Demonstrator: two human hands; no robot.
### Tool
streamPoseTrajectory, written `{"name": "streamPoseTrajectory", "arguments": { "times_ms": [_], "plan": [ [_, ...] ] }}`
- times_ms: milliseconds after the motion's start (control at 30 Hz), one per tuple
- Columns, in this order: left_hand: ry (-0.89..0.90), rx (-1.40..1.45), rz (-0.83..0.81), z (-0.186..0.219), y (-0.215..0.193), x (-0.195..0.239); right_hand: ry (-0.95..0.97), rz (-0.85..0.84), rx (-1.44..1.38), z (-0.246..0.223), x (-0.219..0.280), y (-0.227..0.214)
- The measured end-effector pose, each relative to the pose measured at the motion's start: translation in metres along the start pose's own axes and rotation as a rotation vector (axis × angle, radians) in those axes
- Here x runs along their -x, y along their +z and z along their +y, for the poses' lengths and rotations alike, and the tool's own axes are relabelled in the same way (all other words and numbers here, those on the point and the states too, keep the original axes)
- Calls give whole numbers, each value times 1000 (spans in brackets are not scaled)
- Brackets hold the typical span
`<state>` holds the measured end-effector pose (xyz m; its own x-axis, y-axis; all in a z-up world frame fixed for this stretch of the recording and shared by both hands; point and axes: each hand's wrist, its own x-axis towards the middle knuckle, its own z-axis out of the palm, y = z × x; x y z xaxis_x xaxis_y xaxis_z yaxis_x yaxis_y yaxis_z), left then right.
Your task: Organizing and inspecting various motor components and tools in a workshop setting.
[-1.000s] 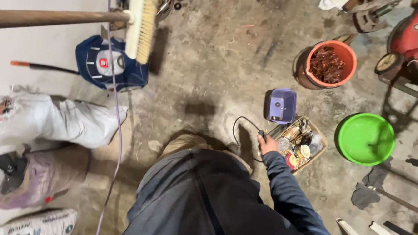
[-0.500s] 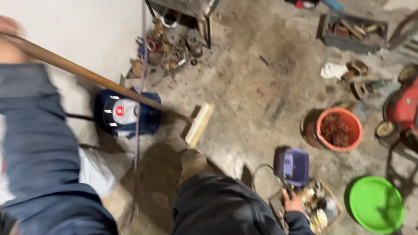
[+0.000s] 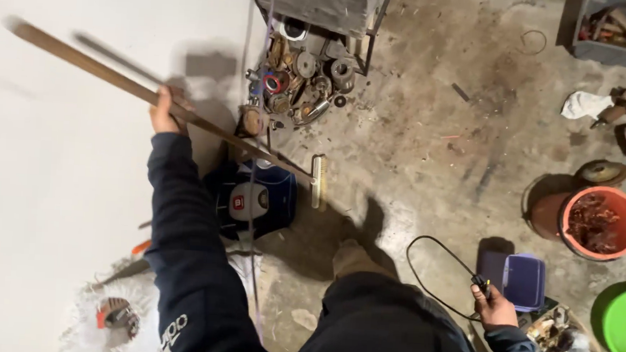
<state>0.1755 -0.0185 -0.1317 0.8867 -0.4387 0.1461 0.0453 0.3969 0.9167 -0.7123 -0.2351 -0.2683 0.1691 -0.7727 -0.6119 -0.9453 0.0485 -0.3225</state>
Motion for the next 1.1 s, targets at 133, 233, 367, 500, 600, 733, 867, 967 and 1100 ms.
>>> {"name": "streamPoseTrajectory", "arguments": {
  "times_ms": [133,233,367,500,600,733,867,967,1100],
  "plan": [
    [-111,-13,143,-65,-55,-48,57,-22,-108,-8,6,12],
    [-163,69,165,-70,-47,-63,161,-62,-16,0,13,15],
    [-298,249,-143,-57,-22,-66,139,15,112,-21,18,4],
    [-130,-40,-68,-48,23,-56,148,-8,48,-44,15,-10],
    [-15,-237,-109,-48,41,-46,184,-64,6,-62,8,-16],
    [38,-392,-149,-27,93,-15,104,-8,7,-80,-3,-23],
    [5,-339,-113,-25,118,6,37,-16,24,-79,-33,-35],
    [56,-399,-42,-34,121,10,-109,51,35,-69,-64,-44],
    [53,-368,64,-30,118,27,-143,-22,70,-50,-109,-75]
  ]
}}
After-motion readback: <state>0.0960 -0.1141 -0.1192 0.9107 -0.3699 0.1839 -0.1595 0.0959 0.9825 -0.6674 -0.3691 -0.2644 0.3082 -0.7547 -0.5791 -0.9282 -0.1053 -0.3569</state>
